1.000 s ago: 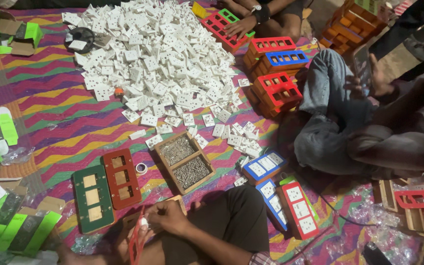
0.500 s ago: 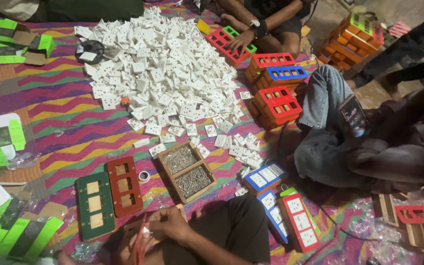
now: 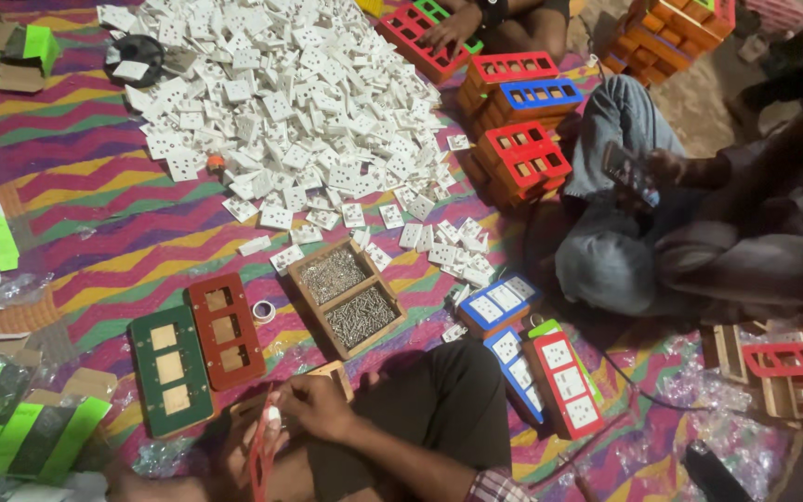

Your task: The person sits on the floor and assembles electrical switch plates by inserting white plastic modules into red frames and securing them with screws. They handle multiple frames and modules, using a screwdriver to fasten the components together.

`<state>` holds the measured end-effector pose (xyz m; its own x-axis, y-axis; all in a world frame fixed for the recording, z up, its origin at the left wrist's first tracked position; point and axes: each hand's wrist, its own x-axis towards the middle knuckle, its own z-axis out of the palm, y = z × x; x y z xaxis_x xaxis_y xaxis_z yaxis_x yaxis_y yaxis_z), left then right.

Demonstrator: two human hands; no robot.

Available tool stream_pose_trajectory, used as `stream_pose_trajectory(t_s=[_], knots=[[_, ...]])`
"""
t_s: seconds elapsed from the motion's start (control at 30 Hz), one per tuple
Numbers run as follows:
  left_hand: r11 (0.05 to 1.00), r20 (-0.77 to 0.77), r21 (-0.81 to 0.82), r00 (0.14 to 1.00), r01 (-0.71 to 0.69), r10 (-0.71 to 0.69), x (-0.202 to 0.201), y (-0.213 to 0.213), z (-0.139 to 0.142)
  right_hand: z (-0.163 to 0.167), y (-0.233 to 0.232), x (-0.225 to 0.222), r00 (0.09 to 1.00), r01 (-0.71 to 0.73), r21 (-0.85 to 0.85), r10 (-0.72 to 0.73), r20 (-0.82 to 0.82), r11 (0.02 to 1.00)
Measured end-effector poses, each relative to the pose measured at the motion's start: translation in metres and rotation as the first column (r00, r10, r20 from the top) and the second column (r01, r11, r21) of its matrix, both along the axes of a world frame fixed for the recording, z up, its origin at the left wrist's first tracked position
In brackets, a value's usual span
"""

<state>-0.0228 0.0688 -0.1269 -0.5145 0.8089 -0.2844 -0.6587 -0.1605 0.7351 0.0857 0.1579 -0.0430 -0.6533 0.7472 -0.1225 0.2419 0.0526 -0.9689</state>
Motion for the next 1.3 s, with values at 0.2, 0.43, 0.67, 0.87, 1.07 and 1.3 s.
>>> stream_pose_trajectory(t_s=[0.2,0.43,0.67,0.87,1.07,1.3], knots=[[0.998,-0.026,-0.018,0.997,-0.068,0.067,-0.005,-0.011,-0.006,-0.004,-0.005,-0.002,0.999,0.009,0.025,-0.009,0.037,1.0],[0.953,-0.13,0.001,0.945,-0.302,0.299,-0.034,-0.021,0.01,0.002,-0.009,-0.002,1.0,-0.005,0.027,0.005,-0.006,1.0],[0.873,-0.231,0.015,0.848,-0.488,0.478,-0.062,-0.035,0.041,0.01,-0.005,-0.001,0.999,-0.014,0.093,0.017,-0.029,0.996],[0.841,-0.262,0.014,0.809,-0.541,0.526,-0.064,-0.042,0.056,0.013,-0.003,0.002,1.0,-0.017,-0.149,0.014,-0.017,0.989],[0.829,-0.252,0.023,0.8,-0.558,0.545,-0.059,-0.045,0.057,0.017,0.0,0.004,0.983,-0.077,-0.137,0.052,-0.178,0.988],[0.989,-0.046,0.04,0.989,-0.142,0.143,-0.006,-0.033,0.025,0.012,0.005,0.008,0.992,-0.053,-0.287,0.019,-0.121,0.956]])
